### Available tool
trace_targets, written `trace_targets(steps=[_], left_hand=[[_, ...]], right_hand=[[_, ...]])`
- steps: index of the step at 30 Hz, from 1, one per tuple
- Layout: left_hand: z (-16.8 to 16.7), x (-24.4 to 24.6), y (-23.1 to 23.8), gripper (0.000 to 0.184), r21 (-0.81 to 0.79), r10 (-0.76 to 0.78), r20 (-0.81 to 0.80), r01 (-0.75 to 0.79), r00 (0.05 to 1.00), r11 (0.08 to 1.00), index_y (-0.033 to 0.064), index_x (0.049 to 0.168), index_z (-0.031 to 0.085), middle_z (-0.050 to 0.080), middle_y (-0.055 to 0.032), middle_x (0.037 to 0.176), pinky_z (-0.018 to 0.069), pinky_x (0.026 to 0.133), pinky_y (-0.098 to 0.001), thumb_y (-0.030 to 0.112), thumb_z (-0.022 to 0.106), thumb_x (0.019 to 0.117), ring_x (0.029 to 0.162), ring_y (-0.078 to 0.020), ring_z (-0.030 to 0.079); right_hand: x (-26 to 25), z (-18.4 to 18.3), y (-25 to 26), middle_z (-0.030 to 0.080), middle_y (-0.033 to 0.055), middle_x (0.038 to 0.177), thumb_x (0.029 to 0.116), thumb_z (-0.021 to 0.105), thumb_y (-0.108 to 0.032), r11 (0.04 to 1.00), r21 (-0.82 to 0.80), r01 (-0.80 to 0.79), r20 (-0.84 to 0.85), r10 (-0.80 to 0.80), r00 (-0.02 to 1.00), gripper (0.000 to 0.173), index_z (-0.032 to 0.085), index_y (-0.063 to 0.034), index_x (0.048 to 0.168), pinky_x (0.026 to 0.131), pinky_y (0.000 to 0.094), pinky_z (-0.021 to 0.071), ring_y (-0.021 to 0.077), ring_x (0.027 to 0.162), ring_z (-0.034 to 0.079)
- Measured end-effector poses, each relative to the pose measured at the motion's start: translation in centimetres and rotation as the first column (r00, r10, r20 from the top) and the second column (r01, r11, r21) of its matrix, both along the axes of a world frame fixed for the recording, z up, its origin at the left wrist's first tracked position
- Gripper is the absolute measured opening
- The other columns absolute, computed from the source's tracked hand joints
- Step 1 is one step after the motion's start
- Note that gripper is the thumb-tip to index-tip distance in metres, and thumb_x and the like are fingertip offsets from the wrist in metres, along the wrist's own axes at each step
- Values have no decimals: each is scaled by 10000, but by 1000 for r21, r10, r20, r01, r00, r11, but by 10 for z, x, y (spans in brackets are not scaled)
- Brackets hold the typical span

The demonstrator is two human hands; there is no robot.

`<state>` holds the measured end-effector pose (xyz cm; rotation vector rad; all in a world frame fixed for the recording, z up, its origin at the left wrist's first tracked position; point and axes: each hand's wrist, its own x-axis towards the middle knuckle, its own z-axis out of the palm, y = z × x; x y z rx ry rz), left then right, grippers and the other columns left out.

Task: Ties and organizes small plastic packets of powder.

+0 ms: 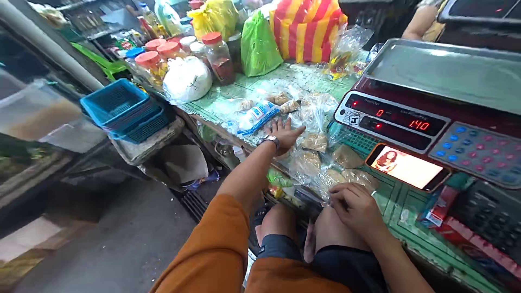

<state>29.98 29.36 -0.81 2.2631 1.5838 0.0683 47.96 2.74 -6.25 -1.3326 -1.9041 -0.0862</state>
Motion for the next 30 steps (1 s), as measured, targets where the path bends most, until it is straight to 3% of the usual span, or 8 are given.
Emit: trace_targets(steps=[3,7,15,21,24,26,28,30], left_hand=[[14,-10,5,830,62,-39,71,34,997,997,193,1667,136,113,-255,1695,10,1186,-760,714,208,1026,1565,-473,67],[-18,-10,-7,907,230,-132,-121,157,984,960,264,1666,155,108,-214,1709,-21,1206,-730,821,194,952,1576,-442,35],[4,-20,-2,827,86,-116,12,114,993,990,235,1662,188,128,-219,1704,-12,1197,-746,742,195,1009,1572,-451,55],[-20,-13,-13,853,215,-61,-105,83,993,973,310,1644,255,197,-182,1699,42,1158,-801,813,188,958,1565,-458,107],[-13,-30,-9,678,106,-69,324,36,943,994,192,1635,297,209,-187,1694,63,1204,-730,578,202,1086,1576,-412,102],[5,-54,-13,709,31,-57,750,52,659,998,110,1632,256,236,-103,1698,137,1283,-527,553,140,1090,1580,-232,173],[15,-82,-34,894,70,-187,845,244,500,967,107,1649,176,313,-80,1672,260,1251,-478,725,216,1003,1539,-194,292],[30,-98,-80,1061,97,-342,753,419,563,903,127,1628,247,476,-45,1568,446,1119,-426,783,517,840,1392,-149,488]], right_hand=[[0,0,3,755,35,1038,944,580,-200,1000,5,16,-11,-15,1000,207,744,-114,851,968,379,543,204,1031,698],[0,1,6,756,38,1036,942,578,-192,1000,-16,19,-19,-20,1000,201,736,-111,850,971,383,534,208,1031,694],[3,2,2,756,24,1053,951,587,-202,1000,-16,10,-31,-10,999,202,762,-123,888,974,386,542,199,1050,695],[-3,4,6,710,103,1159,998,602,-308,1000,-8,6,126,-5,992,248,751,-195,1161,939,475,554,291,1064,682],[-9,16,6,735,97,1037,1027,575,-242,999,9,-37,49,37,998,223,778,-172,1087,921,465,560,274,998,703],[-8,50,22,741,106,1034,1050,551,-228,997,41,-60,40,58,998,249,778,-147,1108,892,478,578,274,984,715],[-16,90,47,738,125,1015,1040,562,-181,989,101,-110,68,104,992,242,779,-129,1134,829,492,592,291,937,719],[-37,130,71,729,95,978,1027,588,-149,962,138,-236,169,212,963,220,766,-151,1155,757,461,597,266,859,714]])
